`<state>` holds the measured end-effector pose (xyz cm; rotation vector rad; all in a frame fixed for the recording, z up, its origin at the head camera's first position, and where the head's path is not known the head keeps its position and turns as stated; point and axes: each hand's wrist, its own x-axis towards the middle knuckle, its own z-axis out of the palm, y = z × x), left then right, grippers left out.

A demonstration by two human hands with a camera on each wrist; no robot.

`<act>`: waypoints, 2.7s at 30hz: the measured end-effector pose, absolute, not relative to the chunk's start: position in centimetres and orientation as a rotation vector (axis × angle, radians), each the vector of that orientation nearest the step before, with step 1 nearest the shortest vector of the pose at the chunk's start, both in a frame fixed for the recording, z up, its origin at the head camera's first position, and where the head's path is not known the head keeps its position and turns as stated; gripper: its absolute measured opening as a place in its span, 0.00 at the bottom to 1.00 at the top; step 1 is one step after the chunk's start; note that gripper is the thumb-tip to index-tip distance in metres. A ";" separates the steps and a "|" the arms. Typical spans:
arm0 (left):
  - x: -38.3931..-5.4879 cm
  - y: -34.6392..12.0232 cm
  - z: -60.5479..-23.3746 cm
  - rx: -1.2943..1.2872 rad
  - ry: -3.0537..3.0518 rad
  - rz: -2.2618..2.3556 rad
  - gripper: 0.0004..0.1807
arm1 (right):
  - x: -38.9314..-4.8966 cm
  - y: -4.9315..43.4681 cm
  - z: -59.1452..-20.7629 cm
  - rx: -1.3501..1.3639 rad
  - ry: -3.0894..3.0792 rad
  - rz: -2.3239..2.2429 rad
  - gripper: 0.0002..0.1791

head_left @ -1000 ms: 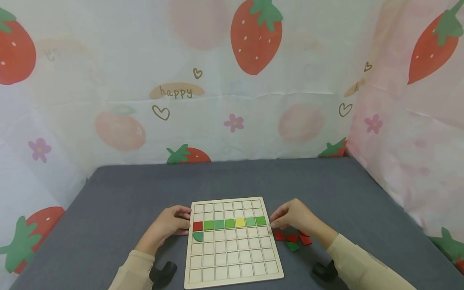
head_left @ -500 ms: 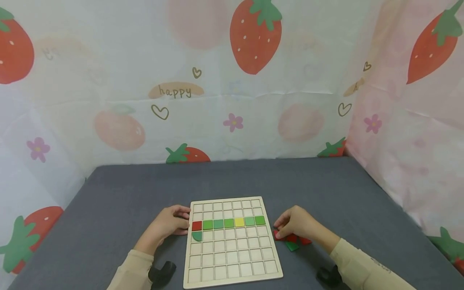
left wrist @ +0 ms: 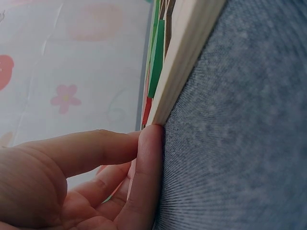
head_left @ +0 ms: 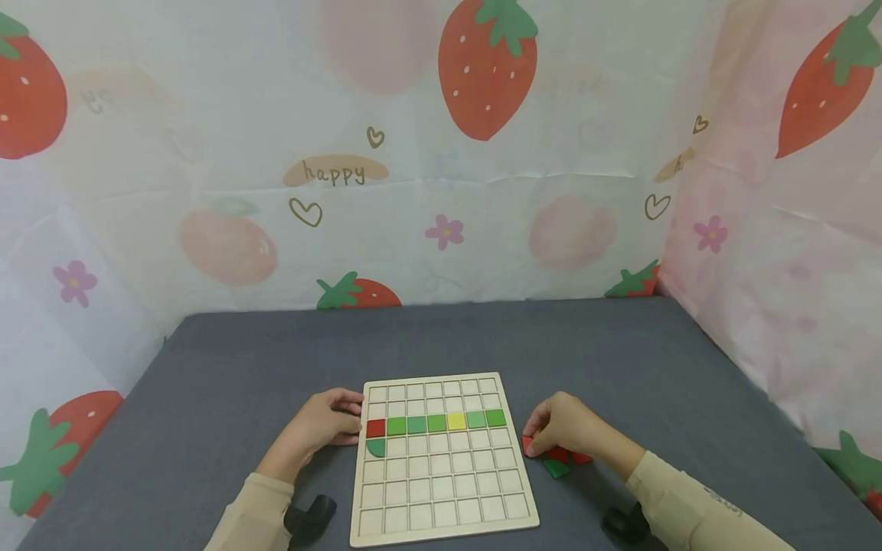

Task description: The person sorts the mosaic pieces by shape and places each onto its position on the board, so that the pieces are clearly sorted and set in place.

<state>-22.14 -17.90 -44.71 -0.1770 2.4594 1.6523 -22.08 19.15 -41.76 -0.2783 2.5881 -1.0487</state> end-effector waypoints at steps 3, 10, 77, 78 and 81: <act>-22.1 -17.9 -44.6 -0.178 2.460 1.656 0.27 | -22.2 19.1 -41.8 -0.312 2.557 -1.086 0.10; -22.0 -17.8 -44.2 -0.175 2.457 1.660 0.27 | -22.6 19.2 -41.9 -0.332 2.451 -1.203 0.10; -21.7 -17.8 -44.3 -0.175 2.461 1.687 0.25 | -24.7 8.5 -40.7 -0.379 2.333 -1.347 0.05; -21.7 -17.8 -44.3 -0.176 2.461 1.687 0.25 | -24.8 8.3 -40.6 -0.385 2.331 -1.341 0.05; -21.8 -17.8 -44.3 -0.173 2.461 1.683 0.26 | -24.8 7.4 -40.6 -0.390 2.335 -1.324 0.05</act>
